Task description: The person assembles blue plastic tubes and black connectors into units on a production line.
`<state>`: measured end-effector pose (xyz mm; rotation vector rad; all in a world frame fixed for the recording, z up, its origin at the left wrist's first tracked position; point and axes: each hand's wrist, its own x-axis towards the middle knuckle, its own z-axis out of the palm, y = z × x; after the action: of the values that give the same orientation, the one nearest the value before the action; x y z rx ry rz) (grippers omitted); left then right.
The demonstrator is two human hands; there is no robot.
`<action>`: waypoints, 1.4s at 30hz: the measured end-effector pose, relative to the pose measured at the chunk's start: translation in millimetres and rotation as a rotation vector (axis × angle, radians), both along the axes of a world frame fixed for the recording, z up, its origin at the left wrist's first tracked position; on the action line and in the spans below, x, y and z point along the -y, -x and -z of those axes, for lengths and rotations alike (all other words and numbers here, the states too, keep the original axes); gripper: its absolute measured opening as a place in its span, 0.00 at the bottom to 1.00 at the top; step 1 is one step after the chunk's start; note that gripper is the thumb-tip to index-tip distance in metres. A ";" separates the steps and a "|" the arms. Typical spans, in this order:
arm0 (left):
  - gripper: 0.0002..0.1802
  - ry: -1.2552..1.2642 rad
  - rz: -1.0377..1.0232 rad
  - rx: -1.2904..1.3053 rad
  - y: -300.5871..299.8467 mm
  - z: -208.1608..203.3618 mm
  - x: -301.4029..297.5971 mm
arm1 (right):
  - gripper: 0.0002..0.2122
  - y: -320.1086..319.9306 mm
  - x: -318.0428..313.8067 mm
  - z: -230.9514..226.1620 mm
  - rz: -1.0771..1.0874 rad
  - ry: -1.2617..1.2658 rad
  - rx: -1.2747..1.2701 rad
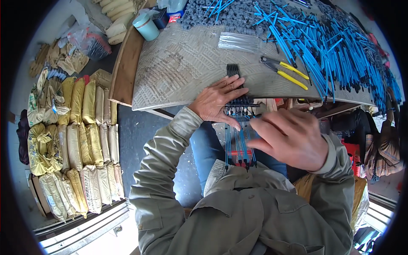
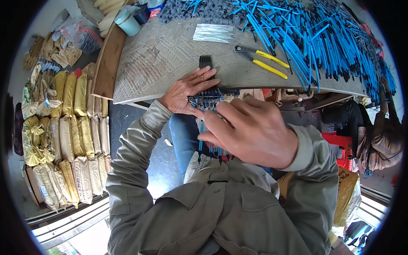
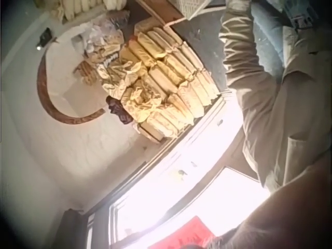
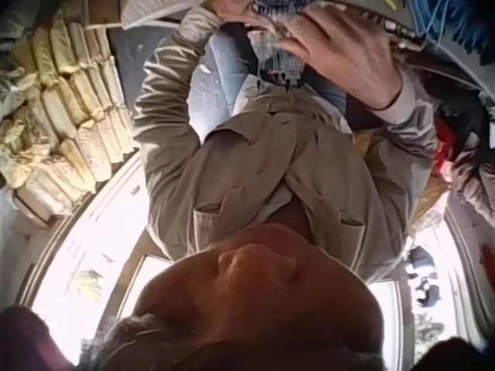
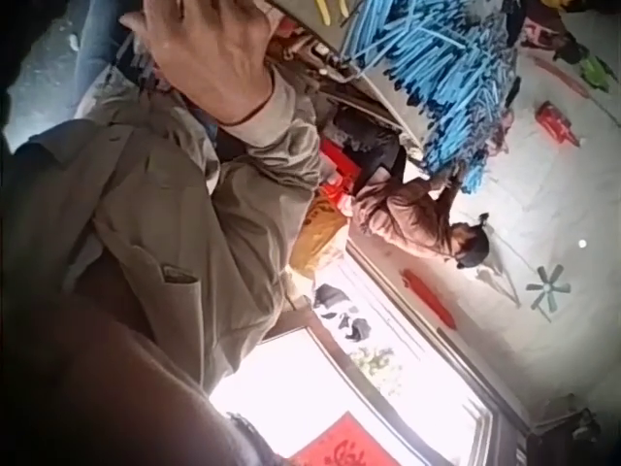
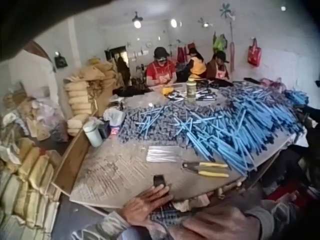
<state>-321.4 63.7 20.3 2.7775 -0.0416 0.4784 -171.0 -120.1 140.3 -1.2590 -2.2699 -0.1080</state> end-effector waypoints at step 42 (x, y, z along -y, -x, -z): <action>0.35 -0.011 -0.384 0.154 -17.8 42.7 8.6 | 0.08 -10.2 -68.5 30.4 -0.021 -0.531 0.346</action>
<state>-303.6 55.1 -22.4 2.7557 0.4618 0.7864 -160.8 -51.6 109.9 -0.9820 -2.3047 -0.9180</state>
